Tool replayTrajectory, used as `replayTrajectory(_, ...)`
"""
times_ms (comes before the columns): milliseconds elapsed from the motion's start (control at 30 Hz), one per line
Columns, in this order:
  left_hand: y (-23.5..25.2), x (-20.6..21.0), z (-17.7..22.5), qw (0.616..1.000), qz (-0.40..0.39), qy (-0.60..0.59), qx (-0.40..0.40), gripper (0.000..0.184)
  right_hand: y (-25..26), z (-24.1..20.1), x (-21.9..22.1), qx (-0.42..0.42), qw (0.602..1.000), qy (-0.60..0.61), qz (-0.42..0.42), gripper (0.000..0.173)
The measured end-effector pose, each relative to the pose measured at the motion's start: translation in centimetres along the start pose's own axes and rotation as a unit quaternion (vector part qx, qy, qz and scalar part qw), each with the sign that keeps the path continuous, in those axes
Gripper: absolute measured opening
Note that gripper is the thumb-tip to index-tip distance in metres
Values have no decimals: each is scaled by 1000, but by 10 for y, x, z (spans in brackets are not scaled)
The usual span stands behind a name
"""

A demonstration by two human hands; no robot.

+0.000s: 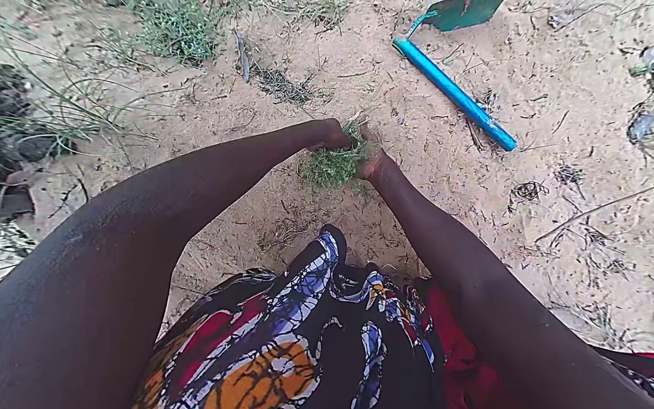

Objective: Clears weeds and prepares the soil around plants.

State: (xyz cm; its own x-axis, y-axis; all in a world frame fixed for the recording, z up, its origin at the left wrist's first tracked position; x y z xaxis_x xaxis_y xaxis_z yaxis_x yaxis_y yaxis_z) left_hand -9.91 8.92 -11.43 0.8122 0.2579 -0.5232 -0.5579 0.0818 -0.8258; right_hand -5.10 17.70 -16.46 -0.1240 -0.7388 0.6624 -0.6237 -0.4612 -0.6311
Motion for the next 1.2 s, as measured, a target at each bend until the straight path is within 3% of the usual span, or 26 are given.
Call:
replayTrajectory(100, -7, 10, -2, 1000, 8, 11, 13, 34, -3, -9, 1, -85, 986, -142, 14, 43)
replayTrajectory(167, -17, 18, 3, 1000, 10, 6, 23, 33, -10, -9, -7, -70, 978, -190, 54, 42)
replayTrajectory(333, -22, 39, 4, 998, 20, -24, 61, 40, -16, 4, -13, 8, 970, -179, 163, 40)
replayTrajectory(700, -28, 76, 24, 995, 31, -19, 91, 37, -40, -2, -13, 21, 869, -445, 214, 42)
replayTrajectory(867, -26, 96, 18, 982, 96, -146, 73, 37, -46, 0, -14, 37, 861, -454, 228, 45)
replayTrajectory(1100, -24, 101, 21, 981, 106, -147, 63, 36, -56, -2, -7, 1, 867, -442, 231, 44)
replayTrajectory(1200, -33, 105, 26, 983, 90, -146, 60, 37, -65, 2, -10, 36, 864, -435, 250, 45)
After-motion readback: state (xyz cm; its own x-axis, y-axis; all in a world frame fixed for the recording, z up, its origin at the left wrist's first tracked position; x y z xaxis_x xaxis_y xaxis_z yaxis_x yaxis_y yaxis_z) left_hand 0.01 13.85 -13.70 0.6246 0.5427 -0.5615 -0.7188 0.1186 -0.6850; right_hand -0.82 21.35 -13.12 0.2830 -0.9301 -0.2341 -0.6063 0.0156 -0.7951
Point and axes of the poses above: each hand's wrist, its own y-axis towards the middle knuckle, its own x-axis out of the palm, z = x × y, the point moved 5 cm from there along y, towards the middle knuckle, and after that the axes turned 3 degrees about x, right-handed, at the moved point
